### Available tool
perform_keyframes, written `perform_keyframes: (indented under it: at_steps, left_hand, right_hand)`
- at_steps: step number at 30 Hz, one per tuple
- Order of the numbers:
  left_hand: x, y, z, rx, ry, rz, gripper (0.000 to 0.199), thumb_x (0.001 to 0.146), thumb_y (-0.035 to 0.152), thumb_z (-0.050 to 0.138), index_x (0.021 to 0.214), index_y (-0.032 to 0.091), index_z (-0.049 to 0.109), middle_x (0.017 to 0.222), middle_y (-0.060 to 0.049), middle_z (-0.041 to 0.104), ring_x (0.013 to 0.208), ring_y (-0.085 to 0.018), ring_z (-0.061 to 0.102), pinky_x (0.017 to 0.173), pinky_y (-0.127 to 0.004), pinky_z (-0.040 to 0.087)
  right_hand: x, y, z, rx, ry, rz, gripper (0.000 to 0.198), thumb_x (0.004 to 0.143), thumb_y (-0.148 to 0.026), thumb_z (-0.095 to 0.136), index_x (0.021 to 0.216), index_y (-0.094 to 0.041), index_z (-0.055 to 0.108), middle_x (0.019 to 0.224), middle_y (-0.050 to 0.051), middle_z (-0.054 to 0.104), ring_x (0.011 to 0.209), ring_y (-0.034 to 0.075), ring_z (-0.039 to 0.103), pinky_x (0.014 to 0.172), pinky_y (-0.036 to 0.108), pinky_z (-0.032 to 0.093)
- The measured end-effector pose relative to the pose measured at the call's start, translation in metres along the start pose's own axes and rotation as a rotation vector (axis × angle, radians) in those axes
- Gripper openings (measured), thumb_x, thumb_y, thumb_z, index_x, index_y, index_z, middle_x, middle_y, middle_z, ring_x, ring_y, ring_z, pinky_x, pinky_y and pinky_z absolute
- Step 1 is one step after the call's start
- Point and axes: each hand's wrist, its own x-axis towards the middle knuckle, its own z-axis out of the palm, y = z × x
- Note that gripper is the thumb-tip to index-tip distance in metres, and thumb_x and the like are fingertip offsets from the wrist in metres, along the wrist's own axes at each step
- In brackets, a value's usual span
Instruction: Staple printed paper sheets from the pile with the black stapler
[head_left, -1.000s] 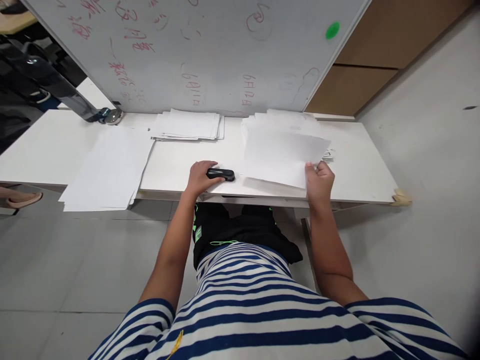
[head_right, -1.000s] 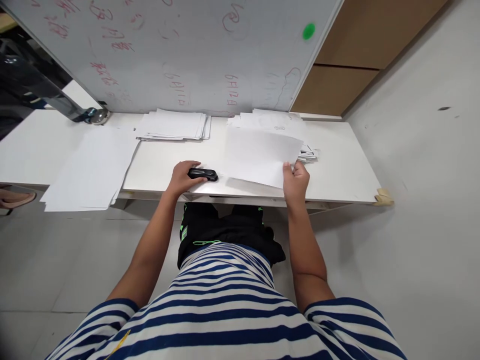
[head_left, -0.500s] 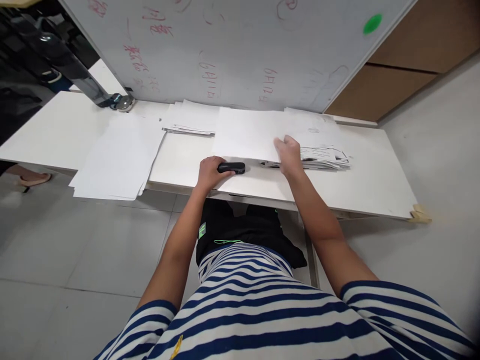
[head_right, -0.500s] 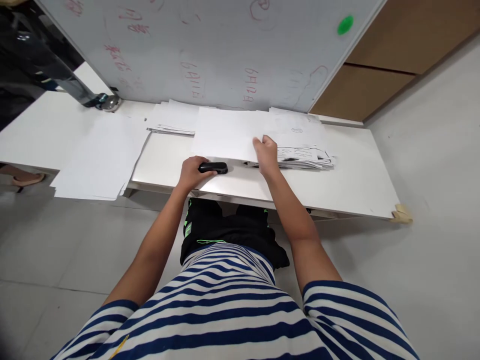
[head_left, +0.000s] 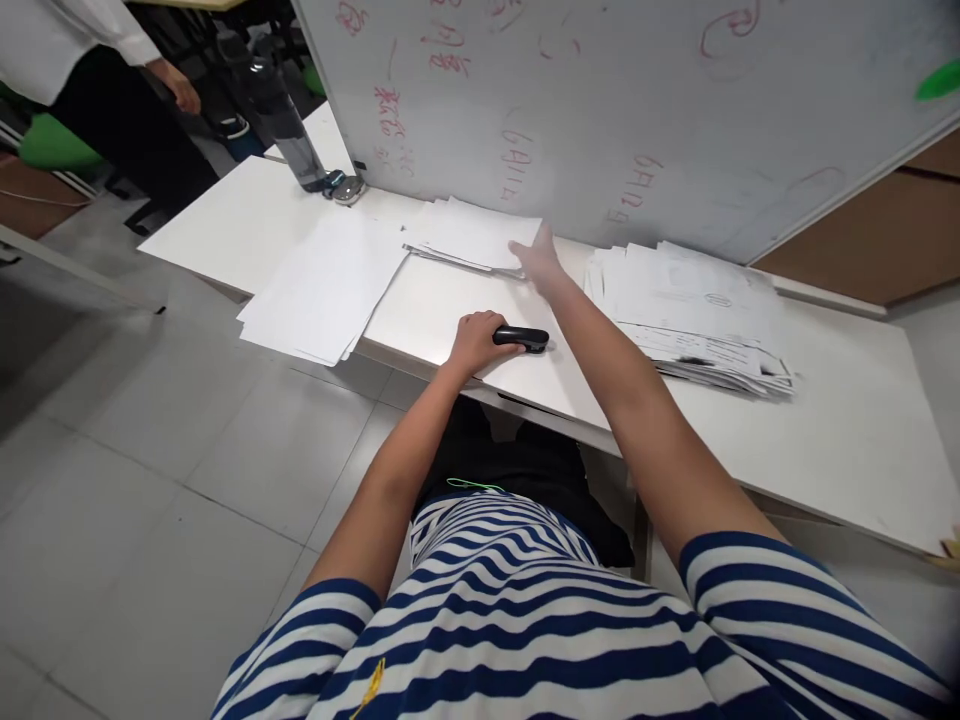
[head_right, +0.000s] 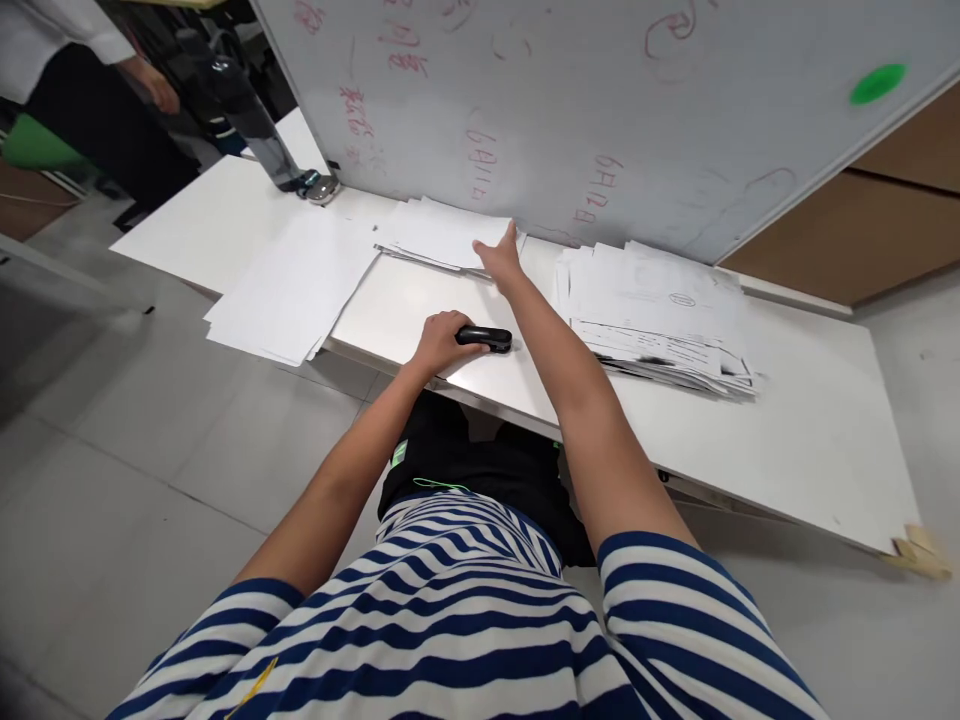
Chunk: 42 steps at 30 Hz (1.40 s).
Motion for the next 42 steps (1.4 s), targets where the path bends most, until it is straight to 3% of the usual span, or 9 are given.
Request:
perform_keyframes:
  at_steps: [3,6,11,14,17,26,32,42]
  left_hand:
    - [0.0,0.001,-0.002,-0.012,0.0,-0.003,0.037,0.078,0.055,0.078,0.094,0.023,0.066,0.1,-0.004,0.07,0.102,-0.026,0.062,0.093,-0.042,0.04]
    - [0.0,0.003,-0.005,-0.026,0.004,-0.013,0.036,0.077,0.054,0.078,0.093,0.024,0.066,0.097,-0.005,0.07,0.1,-0.026,0.062,0.092,-0.042,0.041]
    - [0.002,0.005,-0.008,-0.033,-0.008,-0.041,0.033,0.077,0.052,0.078,0.093,0.024,0.068,0.098,-0.006,0.069,0.098,-0.027,0.061,0.09,-0.043,0.043]
    - [0.003,0.004,-0.008,-0.043,-0.006,-0.046,0.033,0.077,0.051,0.078,0.094,0.025,0.068,0.099,-0.006,0.069,0.1,-0.028,0.061,0.092,-0.045,0.042]
    - [0.004,0.003,-0.008,-0.036,-0.019,-0.049,0.034,0.076,0.053,0.077,0.093,0.025,0.067,0.099,-0.005,0.07,0.098,-0.027,0.061,0.091,-0.044,0.043]
    - [0.004,0.003,-0.007,-0.046,0.026,-0.026,0.033,0.076,0.052,0.077,0.092,0.025,0.066,0.097,-0.007,0.071,0.093,-0.027,0.064,0.083,-0.043,0.048]
    - [0.003,0.007,-0.01,-0.049,0.018,-0.049,0.034,0.075,0.052,0.077,0.093,0.024,0.066,0.097,-0.007,0.071,0.094,-0.028,0.064,0.084,-0.043,0.05]
    - [0.003,0.005,-0.008,-0.069,0.022,-0.05,0.034,0.076,0.051,0.078,0.093,0.025,0.065,0.099,-0.007,0.07,0.096,-0.027,0.064,0.086,-0.044,0.05]
  right_hand:
    - [-0.026,0.001,-0.016,-0.215,-0.016,-0.002,0.083,0.093,-0.051,0.047,0.163,-0.025,0.01,0.169,0.014,0.015,0.157,0.038,0.01,0.122,0.068,0.014]
    - [-0.061,0.007,-0.051,-0.402,-0.02,-0.065,0.083,0.093,-0.051,0.048,0.163,-0.03,0.009,0.172,0.007,0.005,0.157,0.042,-0.004,0.121,0.073,0.008]
    - [-0.117,0.045,-0.133,-0.607,-0.01,0.073,0.074,0.095,-0.051,0.044,0.161,-0.033,0.017,0.172,0.005,0.009,0.158,0.04,0.001,0.119,0.075,0.012]
    - [-0.145,0.073,-0.176,-0.637,-0.11,0.245,0.084,0.09,-0.06,0.05,0.161,-0.026,0.021,0.172,0.011,0.011,0.157,0.042,0.004,0.118,0.075,0.015]
    - [-0.166,0.093,-0.199,-0.615,-0.223,0.361,0.093,0.086,-0.069,0.05,0.161,-0.021,0.023,0.171,0.015,0.014,0.157,0.043,0.01,0.119,0.072,0.017]
    - [-0.185,0.096,-0.199,-0.538,-0.036,0.246,0.061,0.095,-0.057,0.043,0.144,-0.023,0.054,0.162,0.014,0.04,0.15,0.038,0.034,0.117,0.064,0.027]
    - [-0.183,0.094,-0.198,-0.531,-0.026,0.246,0.063,0.097,-0.059,0.038,0.142,-0.019,0.056,0.159,0.015,0.045,0.147,0.038,0.039,0.116,0.062,0.03]
    - [-0.182,0.093,-0.196,-0.561,-0.04,0.216,0.068,0.092,-0.062,0.05,0.142,-0.016,0.056,0.159,0.019,0.043,0.146,0.043,0.038,0.114,0.062,0.032]
